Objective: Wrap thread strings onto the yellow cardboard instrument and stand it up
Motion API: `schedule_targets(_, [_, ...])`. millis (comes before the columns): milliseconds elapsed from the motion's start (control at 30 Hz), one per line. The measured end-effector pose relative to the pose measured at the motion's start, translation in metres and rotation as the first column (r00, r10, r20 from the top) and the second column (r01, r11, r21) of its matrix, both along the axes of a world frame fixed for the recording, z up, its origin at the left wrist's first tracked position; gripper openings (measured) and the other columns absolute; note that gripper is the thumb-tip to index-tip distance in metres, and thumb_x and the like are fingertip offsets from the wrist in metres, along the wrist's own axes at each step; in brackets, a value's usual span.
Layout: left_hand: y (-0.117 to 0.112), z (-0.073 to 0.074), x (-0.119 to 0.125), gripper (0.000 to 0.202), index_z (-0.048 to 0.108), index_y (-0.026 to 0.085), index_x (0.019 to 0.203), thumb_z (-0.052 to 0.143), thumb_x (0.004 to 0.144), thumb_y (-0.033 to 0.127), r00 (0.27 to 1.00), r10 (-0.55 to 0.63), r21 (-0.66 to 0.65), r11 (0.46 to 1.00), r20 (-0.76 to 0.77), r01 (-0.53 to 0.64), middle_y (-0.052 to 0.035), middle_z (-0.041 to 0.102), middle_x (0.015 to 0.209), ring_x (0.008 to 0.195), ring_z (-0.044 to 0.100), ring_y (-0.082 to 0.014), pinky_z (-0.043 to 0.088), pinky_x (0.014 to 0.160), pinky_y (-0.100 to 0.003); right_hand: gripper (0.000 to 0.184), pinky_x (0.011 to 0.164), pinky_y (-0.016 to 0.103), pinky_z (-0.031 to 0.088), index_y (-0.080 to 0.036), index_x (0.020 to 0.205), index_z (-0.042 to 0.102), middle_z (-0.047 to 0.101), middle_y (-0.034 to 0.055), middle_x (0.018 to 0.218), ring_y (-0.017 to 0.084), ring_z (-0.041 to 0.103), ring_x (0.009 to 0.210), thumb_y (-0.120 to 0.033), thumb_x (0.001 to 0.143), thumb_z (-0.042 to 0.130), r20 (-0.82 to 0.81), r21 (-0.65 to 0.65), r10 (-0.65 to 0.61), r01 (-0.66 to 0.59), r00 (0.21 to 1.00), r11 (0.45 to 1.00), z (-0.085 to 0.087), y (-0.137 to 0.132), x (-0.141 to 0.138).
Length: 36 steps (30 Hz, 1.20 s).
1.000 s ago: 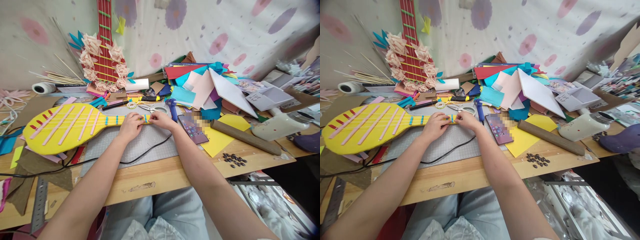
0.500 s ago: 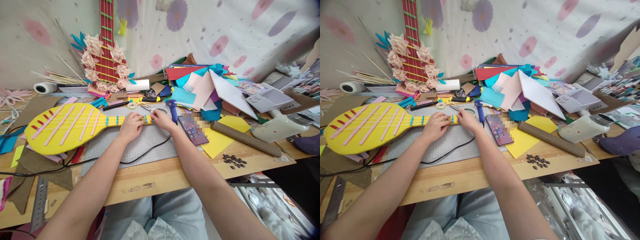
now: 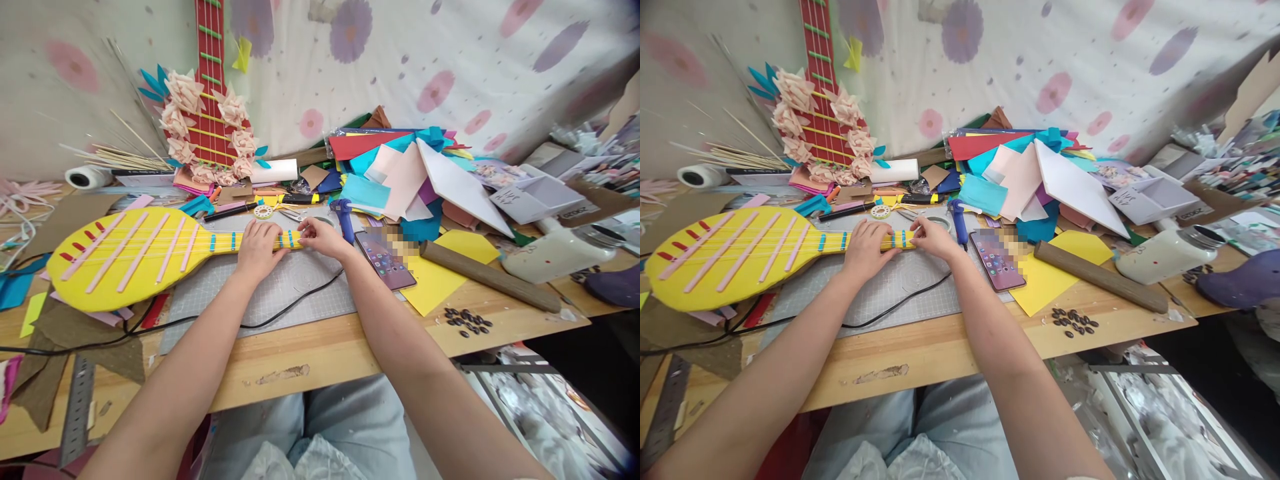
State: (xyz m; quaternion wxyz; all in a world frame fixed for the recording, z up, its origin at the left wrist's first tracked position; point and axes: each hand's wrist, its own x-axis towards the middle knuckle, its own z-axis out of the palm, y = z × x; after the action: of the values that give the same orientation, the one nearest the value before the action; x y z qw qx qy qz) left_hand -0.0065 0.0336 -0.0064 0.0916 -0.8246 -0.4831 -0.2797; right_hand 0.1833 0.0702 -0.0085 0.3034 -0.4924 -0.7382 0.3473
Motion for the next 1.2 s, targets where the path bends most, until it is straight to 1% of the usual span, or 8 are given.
schedule_targets(100, [-0.0015, 0.0007, 0.0015, 0.026, 0.059, 0.019, 0.096, 0.066, 0.073, 0.03, 1.0, -0.013, 0.003, 1.0, -0.011, 0.013, -0.0071, 0.062, 0.106, 0.104, 0.052, -0.0248, 0.032, 0.105, -0.045, 0.02, 0.063, 0.023, 0.04, -0.018, 0.087, 0.054, 0.057, -0.0039, 0.071, 0.01, 0.053, 0.067, -0.016, 0.068, 0.061, 0.001, -0.005, 0.014, -0.014, 1.0, 1.0, -0.002, 0.0024, 0.002])
schedule_targets(233, [-0.0026, 0.0005, 0.0018, 0.015, 0.061, 0.021, 0.086, 0.066, 0.073, 0.025, 0.998, -0.054, -0.025, 0.998, -0.02, 0.054, -0.0056, 0.063, 0.103, 0.104, 0.052, -0.0239, 0.033, 0.105, -0.045, 0.017, 0.063, 0.023, 0.04, -0.017, 0.083, 0.057, 0.056, -0.0033, 0.07, 0.01, 0.052, 0.065, -0.015, 0.066, 0.061, -0.02, -0.016, 0.029, -0.029, 0.999, 0.999, -0.0029, 0.0037, 0.0034])
schedule_targets(333, [-0.0017, -0.0006, 0.002, 0.011, 0.063, 0.021, 0.083, 0.066, 0.073, 0.024, 0.998, -0.067, -0.048, 0.997, -0.017, 0.066, -0.0051, 0.063, 0.103, 0.104, 0.052, -0.0234, 0.033, 0.105, -0.045, 0.016, 0.061, 0.022, 0.04, -0.016, 0.081, 0.057, 0.056, -0.0027, 0.071, 0.009, 0.051, 0.065, -0.015, 0.066, 0.06, -0.038, -0.033, 0.036, -0.037, 0.999, 0.999, -0.0022, 0.0039, 0.004])
schedule_targets(733, [0.0008, -0.0032, 0.0034, 0.01, 0.066, 0.022, 0.086, 0.06, 0.078, 0.023, 0.993, -0.115, -0.093, 0.989, 0.01, 0.116, -0.0042, 0.064, 0.103, 0.103, 0.053, -0.0223, 0.034, 0.104, -0.045, 0.015, 0.06, 0.022, 0.04, -0.015, 0.079, 0.058, 0.058, -0.0022, 0.071, 0.009, 0.052, 0.064, -0.013, 0.065, 0.061, -0.042, -0.074, 0.012, -0.015, 0.999, 0.997, 0.0004, 0.0035, 0.0037])
schedule_targets(867, [0.0016, -0.0047, 0.003, 0.012, 0.067, 0.022, 0.088, 0.058, 0.08, 0.024, 0.992, -0.121, -0.093, 0.988, 0.026, 0.123, -0.0045, 0.065, 0.102, 0.102, 0.053, -0.0221, 0.034, 0.103, -0.045, 0.014, 0.058, 0.021, 0.04, -0.015, 0.078, 0.058, 0.057, -0.0023, 0.07, 0.009, 0.051, 0.063, -0.015, 0.064, 0.062, -0.06, -0.082, 0.014, -0.019, 0.998, 0.996, 0.0009, 0.0035, 0.0042])
schedule_targets(967, [0.0023, -0.0055, 0.0032, 0.014, 0.066, 0.022, 0.089, 0.055, 0.081, 0.026, 0.992, -0.117, -0.103, 0.987, 0.035, 0.12, -0.0046, 0.065, 0.102, 0.101, 0.053, -0.0225, 0.035, 0.102, -0.045, 0.014, 0.058, 0.021, 0.04, -0.015, 0.077, 0.058, 0.057, -0.0022, 0.069, 0.009, 0.052, 0.063, -0.018, 0.065, 0.063, -0.077, -0.093, 0.009, -0.016, 0.997, 0.996, 0.0002, 0.0044, 0.005])
schedule_targets(1067, [0.0022, -0.005, 0.0044, 0.017, 0.066, 0.021, 0.091, 0.053, 0.083, 0.028, 0.993, -0.102, -0.103, 0.989, 0.051, 0.107, -0.0052, 0.065, 0.103, 0.101, 0.053, -0.0224, 0.036, 0.101, -0.044, 0.012, 0.059, 0.021, 0.041, -0.015, 0.076, 0.058, 0.057, -0.0023, 0.068, 0.009, 0.052, 0.062, -0.016, 0.065, 0.064, -0.081, -0.11, 0.004, -0.012, 0.997, 0.994, -0.0001, 0.0051, 0.006])
schedule_targets(1200, [0.001, -0.0032, 0.007, 0.02, 0.066, 0.02, 0.091, 0.049, 0.085, 0.028, 0.996, -0.07, -0.086, 0.994, 0.057, 0.075, -0.005, 0.066, 0.101, 0.1, 0.054, -0.0218, 0.036, 0.101, -0.043, 0.012, 0.058, 0.021, 0.04, -0.015, 0.076, 0.058, 0.058, -0.0015, 0.069, 0.009, 0.052, 0.061, -0.014, 0.065, 0.063, -0.035, -0.114, 0.006, -0.01, 0.999, 0.993, 0.0, 0.0052, 0.0068])
